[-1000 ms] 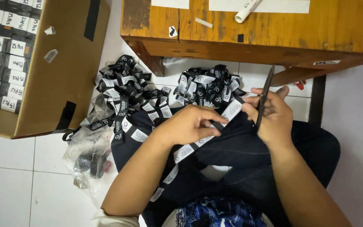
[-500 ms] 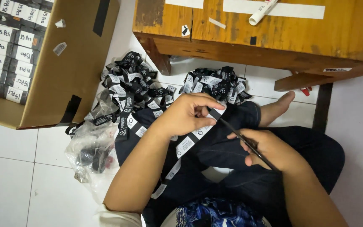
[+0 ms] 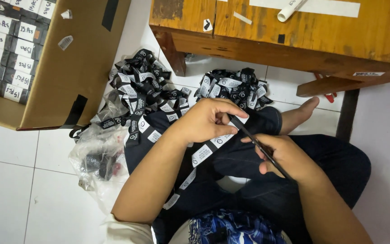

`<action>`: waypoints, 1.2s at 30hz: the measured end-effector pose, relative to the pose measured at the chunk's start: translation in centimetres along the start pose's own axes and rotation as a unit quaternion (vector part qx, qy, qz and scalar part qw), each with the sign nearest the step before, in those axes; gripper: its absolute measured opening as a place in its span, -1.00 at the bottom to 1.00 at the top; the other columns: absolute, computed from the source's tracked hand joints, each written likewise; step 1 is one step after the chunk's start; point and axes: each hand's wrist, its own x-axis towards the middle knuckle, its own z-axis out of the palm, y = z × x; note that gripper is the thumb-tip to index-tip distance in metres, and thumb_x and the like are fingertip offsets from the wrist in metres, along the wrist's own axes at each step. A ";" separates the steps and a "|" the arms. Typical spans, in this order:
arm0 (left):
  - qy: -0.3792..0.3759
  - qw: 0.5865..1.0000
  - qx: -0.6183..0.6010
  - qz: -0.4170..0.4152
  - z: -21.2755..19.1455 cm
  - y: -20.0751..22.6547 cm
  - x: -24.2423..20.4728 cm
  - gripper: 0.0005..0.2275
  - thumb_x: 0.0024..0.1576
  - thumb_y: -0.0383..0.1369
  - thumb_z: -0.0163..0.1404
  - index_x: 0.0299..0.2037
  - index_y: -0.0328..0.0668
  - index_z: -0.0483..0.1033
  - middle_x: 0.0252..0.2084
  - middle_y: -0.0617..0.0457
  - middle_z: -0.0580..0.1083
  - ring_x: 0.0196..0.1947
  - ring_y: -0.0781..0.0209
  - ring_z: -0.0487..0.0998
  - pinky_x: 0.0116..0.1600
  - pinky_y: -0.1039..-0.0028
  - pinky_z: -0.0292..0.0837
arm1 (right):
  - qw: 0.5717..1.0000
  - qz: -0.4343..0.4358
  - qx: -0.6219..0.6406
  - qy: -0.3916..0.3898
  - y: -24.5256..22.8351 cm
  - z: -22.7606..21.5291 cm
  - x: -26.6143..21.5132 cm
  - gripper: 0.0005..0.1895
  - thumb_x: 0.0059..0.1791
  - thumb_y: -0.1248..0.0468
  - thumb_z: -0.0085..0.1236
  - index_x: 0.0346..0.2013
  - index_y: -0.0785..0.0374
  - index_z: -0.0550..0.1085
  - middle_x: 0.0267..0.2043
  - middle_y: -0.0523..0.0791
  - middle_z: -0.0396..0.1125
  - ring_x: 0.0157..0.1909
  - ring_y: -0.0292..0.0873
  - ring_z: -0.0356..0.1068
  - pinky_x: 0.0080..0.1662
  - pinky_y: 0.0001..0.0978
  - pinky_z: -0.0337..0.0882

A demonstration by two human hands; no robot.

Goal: The person sits on the floor and uses scissors to cut small white tags off a long black strap. They hold the strap with one hand and cut the tags one by one with the other, dropping the cut pieces onto a pile on the floor.

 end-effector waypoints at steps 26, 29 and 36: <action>0.008 0.999 0.043 0.001 0.0 0.7 0.2 -0.68 -0.25 -0.63 0.10 -0.25 -0.26 0.48 -0.30 -0.13 0.45 -0.54 0.22 0.42 -0.45 0.53 0.36 | 0.997 -0.022 -0.056 0.058 3.0 0.3 -0.4 -0.37 -0.56 -0.04 0.21 -0.29 0.19 0.45 -0.84 -0.18 0.19 -0.76 -0.27 0.17 -0.66 -0.54 0.18; 0.025 0.996 0.080 -0.011 -0.1 0.9 0.5 -0.67 -0.22 -0.62 0.08 -0.20 -0.25 0.46 -0.30 -0.12 0.45 -0.54 0.21 0.42 -0.46 0.54 0.36 | 0.996 -0.022 -0.046 0.077 3.8 0.0 -0.3 -0.30 -0.60 -0.11 0.17 -0.26 0.15 0.45 -0.83 -0.18 0.20 -0.76 -0.27 0.18 -0.65 -0.54 0.19; 0.052 0.980 0.190 -0.042 0.5 -0.1 1.6 -0.38 -0.21 -0.55 0.13 0.10 0.06 0.20 -0.15 -0.17 0.39 -0.47 0.05 0.53 -0.38 0.42 0.48 | 0.978 0.035 -0.081 0.190 4.4 0.4 -0.1 -0.37 -0.51 -0.01 0.25 -0.17 0.02 0.43 -0.71 -0.20 0.31 -0.69 -0.28 0.26 -0.52 -0.54 0.24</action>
